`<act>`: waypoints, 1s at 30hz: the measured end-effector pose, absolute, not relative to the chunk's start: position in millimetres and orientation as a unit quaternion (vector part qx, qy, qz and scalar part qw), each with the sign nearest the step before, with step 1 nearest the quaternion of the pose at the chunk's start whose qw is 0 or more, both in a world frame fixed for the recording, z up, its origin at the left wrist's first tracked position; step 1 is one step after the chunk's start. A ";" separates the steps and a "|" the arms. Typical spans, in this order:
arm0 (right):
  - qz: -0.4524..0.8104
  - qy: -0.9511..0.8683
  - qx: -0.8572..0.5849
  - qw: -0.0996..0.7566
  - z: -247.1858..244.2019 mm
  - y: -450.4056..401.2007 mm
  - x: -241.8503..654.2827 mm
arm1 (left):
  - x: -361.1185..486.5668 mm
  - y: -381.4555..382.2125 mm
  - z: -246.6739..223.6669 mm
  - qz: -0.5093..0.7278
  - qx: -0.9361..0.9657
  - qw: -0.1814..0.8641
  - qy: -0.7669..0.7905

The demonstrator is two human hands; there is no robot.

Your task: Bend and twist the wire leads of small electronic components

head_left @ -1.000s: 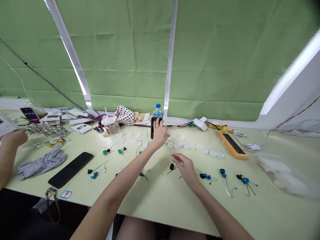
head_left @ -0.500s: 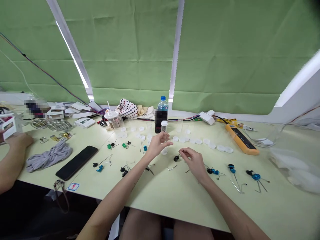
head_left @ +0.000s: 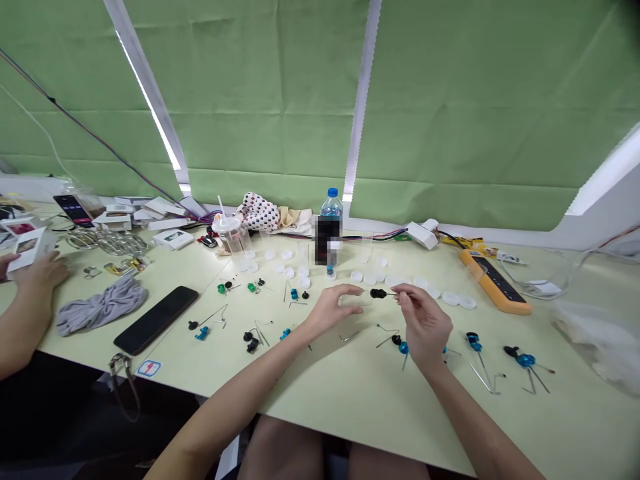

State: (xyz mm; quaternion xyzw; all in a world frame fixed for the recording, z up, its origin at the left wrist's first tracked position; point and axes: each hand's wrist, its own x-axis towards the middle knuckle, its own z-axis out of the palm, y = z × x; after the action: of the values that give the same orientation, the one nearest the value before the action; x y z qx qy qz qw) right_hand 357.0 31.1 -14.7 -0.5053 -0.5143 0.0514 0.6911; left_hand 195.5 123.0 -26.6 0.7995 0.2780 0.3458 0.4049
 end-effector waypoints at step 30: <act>-0.042 -0.705 -0.442 0.552 -29.8 29.3 349.6 | 194.8 103.7 -29.1 0.450 0.763 0.374 0.275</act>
State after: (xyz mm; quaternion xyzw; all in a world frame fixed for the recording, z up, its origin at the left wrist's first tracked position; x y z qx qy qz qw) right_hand 349.6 29.3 -29.8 -0.4424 -0.7055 -0.0415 0.5521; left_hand 194.8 103.7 -29.1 0.7628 0.2747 0.4502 0.3742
